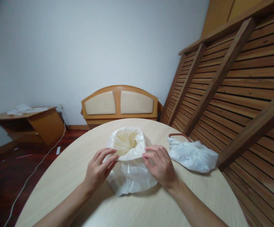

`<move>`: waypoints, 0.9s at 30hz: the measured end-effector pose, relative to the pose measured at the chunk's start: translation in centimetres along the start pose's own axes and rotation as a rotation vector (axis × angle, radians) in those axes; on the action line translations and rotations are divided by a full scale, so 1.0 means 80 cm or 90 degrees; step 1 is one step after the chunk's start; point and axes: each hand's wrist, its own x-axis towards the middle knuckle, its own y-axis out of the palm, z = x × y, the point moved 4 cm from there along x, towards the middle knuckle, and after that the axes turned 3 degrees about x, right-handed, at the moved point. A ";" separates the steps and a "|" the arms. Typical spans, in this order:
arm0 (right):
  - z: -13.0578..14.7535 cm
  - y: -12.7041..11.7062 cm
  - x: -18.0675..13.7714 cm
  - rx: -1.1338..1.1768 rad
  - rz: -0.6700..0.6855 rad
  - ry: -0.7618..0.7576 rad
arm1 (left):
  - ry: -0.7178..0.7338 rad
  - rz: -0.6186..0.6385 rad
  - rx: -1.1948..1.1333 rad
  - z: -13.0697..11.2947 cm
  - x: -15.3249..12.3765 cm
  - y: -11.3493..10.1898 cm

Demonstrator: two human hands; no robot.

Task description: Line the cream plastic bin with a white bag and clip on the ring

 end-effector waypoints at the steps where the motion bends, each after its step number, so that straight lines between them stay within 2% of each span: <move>1: -0.004 -0.001 -0.001 0.001 0.004 -0.003 | -0.002 0.002 -0.002 0.001 0.000 0.000; 5: -0.013 -0.001 -0.007 0.033 0.037 -0.026 | -0.001 0.004 -0.009 0.002 0.000 0.002; 9: -0.026 0.000 -0.014 0.084 -0.006 0.070 | -0.004 0.002 -0.011 0.002 -0.001 0.003; 13: -0.032 0.007 -0.018 0.051 0.036 0.124 | -0.005 -0.003 -0.017 0.002 -0.002 0.002; 22: -0.026 0.014 -0.011 0.007 0.043 0.079 | -0.015 0.001 -0.020 0.002 -0.002 0.000; 25: -0.030 0.010 -0.010 -0.037 0.022 0.109 | -0.016 -0.002 -0.023 0.002 -0.001 -0.001; 27: -0.026 0.006 -0.010 -0.045 -0.003 0.088 | -0.015 -0.005 -0.024 0.002 -0.001 -0.001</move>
